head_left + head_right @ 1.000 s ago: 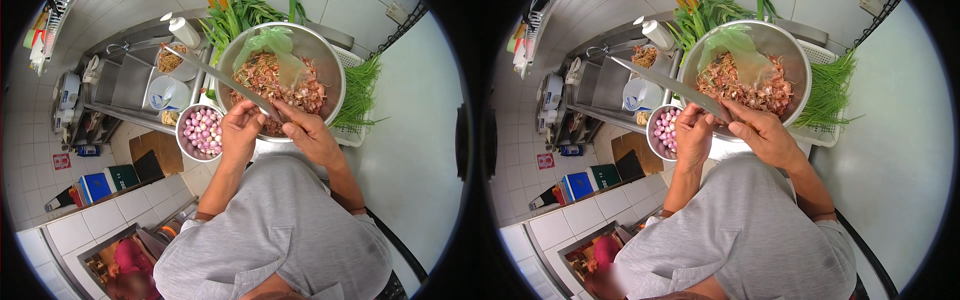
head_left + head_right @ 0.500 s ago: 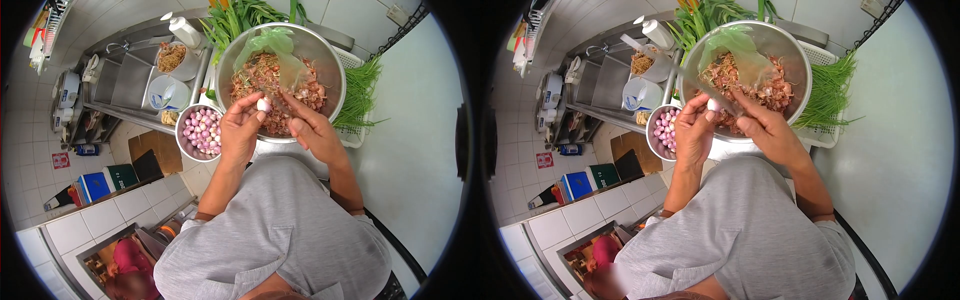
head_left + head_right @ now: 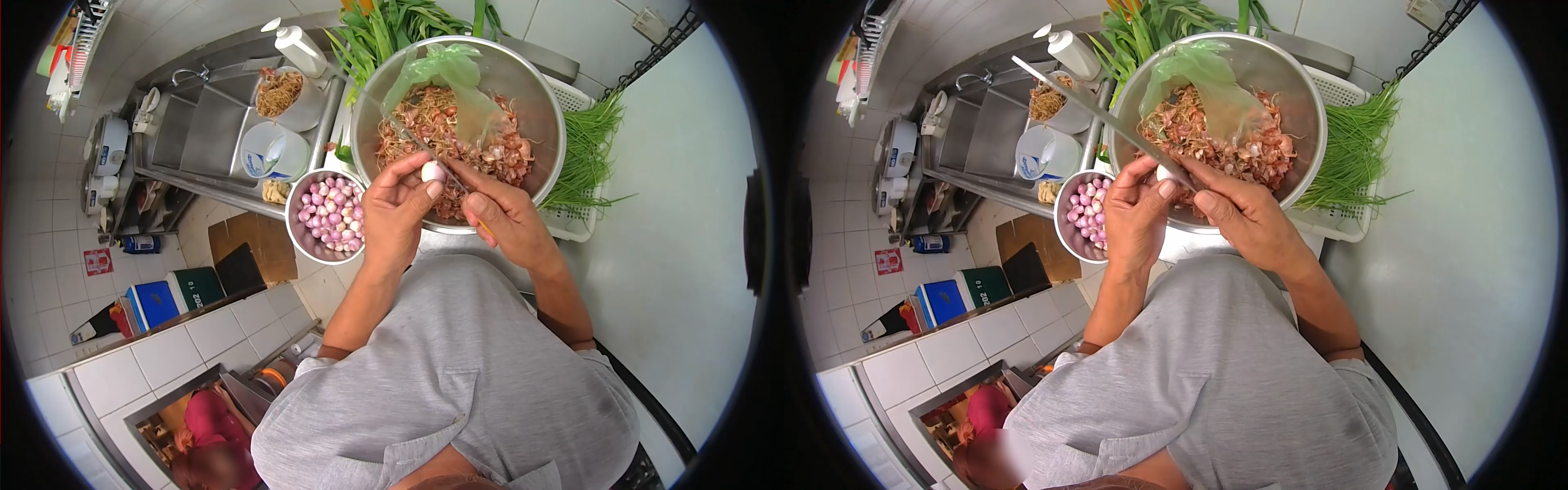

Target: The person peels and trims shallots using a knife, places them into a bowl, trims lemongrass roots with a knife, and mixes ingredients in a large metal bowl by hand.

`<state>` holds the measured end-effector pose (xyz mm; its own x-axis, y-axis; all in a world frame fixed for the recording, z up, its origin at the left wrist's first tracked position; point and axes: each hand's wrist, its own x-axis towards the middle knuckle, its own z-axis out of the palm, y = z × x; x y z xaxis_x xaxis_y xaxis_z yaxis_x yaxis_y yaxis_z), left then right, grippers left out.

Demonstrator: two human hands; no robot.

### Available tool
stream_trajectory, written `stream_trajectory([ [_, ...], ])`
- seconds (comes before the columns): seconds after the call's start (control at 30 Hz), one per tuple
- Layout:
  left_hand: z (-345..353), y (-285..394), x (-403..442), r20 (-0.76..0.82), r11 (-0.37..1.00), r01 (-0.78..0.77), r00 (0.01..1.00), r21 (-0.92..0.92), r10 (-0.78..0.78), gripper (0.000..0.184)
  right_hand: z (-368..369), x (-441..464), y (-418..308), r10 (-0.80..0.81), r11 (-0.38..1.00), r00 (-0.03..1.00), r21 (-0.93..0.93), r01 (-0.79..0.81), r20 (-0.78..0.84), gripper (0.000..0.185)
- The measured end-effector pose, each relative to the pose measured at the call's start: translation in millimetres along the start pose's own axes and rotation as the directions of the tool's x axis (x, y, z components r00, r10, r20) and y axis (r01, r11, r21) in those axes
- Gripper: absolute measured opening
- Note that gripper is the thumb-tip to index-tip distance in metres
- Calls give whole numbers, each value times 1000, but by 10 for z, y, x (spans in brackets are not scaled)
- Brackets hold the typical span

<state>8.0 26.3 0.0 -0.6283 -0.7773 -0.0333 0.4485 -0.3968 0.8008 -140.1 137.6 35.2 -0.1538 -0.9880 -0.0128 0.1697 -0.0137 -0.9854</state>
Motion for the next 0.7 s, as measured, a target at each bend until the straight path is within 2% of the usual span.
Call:
stream_trajectory([
  [0.07,28,34,11,-3,1000,7,1000,-5,-7,38,3,0,22,32,999,999,29,-32,-6,51],
  [0.13,30,34,23,-6,1000,13,1000,-10,-13,38,41,15,53,46,998,992,46,-40,-122,51],
  [0.4,37,26,86,7,975,122,992,-188,-123,32,31,15,66,78,996,987,62,-69,-142,51],
  [0.53,19,-16,80,5,992,75,997,-105,-75,32,30,9,82,71,996,990,56,-65,-119,51],
  [0.63,-23,-16,116,-4,988,96,995,-121,-97,31,27,16,67,109,991,978,95,-93,-180,52],
  [0.7,-18,17,125,-14,970,125,991,-210,-131,31,14,10,69,93,994,981,76,-81,-172,52],
])
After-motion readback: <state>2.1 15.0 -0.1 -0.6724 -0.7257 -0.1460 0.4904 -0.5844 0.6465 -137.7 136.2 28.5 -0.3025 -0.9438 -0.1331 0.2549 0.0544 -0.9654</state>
